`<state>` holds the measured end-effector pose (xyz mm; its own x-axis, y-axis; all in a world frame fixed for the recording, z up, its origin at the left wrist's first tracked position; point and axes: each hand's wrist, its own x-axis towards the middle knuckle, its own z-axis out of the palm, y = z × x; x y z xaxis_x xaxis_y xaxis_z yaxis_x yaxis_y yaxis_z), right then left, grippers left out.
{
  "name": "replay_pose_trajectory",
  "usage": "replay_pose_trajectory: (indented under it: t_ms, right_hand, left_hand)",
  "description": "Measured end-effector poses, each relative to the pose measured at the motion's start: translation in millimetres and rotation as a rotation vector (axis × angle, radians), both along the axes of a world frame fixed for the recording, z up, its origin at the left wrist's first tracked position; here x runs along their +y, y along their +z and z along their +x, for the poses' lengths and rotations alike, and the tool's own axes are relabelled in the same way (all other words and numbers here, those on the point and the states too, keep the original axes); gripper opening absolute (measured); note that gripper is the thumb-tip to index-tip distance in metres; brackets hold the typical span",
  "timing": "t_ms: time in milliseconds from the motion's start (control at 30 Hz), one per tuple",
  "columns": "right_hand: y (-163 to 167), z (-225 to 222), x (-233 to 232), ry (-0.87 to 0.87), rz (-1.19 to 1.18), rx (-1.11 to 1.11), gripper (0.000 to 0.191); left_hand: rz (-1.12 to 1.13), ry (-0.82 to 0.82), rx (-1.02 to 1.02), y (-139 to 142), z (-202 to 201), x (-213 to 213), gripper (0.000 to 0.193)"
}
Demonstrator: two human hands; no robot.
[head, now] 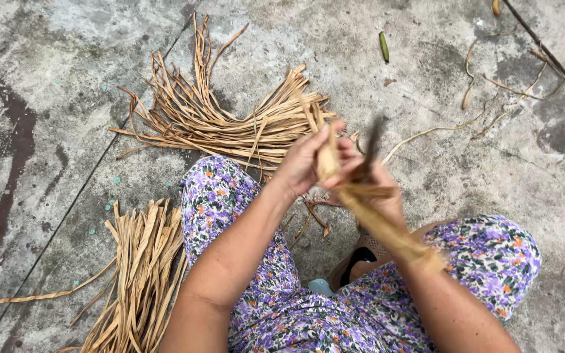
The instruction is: The person sits on a concrete floor and cuts dried palm-like leaves into strips using scissors. They hold bundles of leaves in one hand, trim off sections with the shears, and place the cut strips into piles on the ground beside them.
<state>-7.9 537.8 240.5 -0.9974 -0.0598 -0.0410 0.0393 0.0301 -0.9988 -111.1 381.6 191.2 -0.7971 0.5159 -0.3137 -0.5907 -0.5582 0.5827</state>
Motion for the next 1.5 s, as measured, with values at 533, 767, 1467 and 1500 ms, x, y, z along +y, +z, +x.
replay_pose_trajectory:
  t_ms: [533,767,1467,1500]
  right_hand:
    - [-44.8,11.2,-28.0,0.539,0.282,-0.064,0.044]
    - [-14.8,-6.1,6.2,0.294,0.400,-0.274,0.054]
    - [20.9,-22.3,27.8,-0.009,0.732,-0.167,0.082]
    - [20.2,-22.2,27.1,-0.014,0.726,-0.146,0.081]
  left_hand:
    - [-0.124,0.240,0.382,9.6,-33.8,-50.7,0.044]
    - [-0.445,0.258,0.491,19.5,-27.5,-61.4,0.044]
    - [-1.027,-0.099,0.924,20.8,-0.7,-54.8,0.032]
    - [-1.071,-0.103,0.996,21.2,-0.1,-55.0,0.029]
